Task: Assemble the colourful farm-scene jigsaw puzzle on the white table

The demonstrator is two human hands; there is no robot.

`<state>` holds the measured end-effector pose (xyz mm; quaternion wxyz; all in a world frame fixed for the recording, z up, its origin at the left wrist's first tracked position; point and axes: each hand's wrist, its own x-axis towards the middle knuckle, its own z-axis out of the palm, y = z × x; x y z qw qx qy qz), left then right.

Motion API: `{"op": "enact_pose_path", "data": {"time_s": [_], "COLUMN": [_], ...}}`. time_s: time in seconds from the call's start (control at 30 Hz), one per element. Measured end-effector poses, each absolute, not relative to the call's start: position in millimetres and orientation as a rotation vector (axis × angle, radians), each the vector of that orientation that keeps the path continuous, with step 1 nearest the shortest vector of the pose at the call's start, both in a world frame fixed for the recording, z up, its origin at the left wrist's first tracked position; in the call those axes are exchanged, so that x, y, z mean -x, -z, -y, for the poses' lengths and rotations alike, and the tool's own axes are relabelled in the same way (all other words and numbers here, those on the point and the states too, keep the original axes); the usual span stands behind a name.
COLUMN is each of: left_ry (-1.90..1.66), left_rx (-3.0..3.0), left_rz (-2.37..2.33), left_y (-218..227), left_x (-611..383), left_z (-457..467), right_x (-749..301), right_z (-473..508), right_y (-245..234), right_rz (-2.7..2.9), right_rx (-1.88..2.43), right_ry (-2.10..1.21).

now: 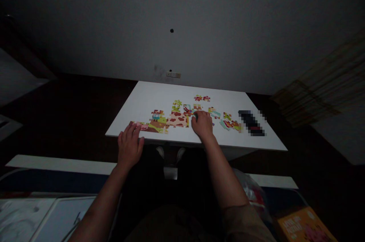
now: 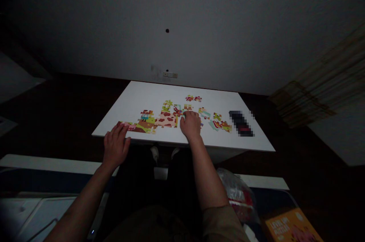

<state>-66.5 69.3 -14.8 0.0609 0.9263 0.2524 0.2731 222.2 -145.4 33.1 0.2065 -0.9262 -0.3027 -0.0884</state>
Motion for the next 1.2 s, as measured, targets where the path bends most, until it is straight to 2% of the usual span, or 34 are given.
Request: {"op": "enact_pose_path", "data": {"time_s": [0.23,0.53,0.77,1.0,1.2], "left_ry": [-0.805,-0.783,-0.805,-0.606,-0.443], "left_rx": [-2.786,-2.789,-2.771,-2.848,-2.914], "left_rz": [-0.782,-0.798,-0.836,-0.395,-0.433], "left_y": [11.8,8.7,-10.0,-34.9,-40.8], "left_x": [65.8,65.5,46.8,-12.2,-50.7], "left_z": [-67.5,-66.6,-47.1,-23.9,-21.2], "right_x": [-219.8,-221.0,-225.9,-230.6,-242.6], "right_z": [144.5,142.8,142.1,144.4,164.8], "right_y": [-33.1,-29.9,-25.8,-23.4,-30.0], "right_rz": [1.142,0.848,0.754,0.650,0.366], "right_rx": [2.523,2.561,2.482,2.301,1.947], "right_ry": [0.210,0.215,0.267,0.440,0.688]}}
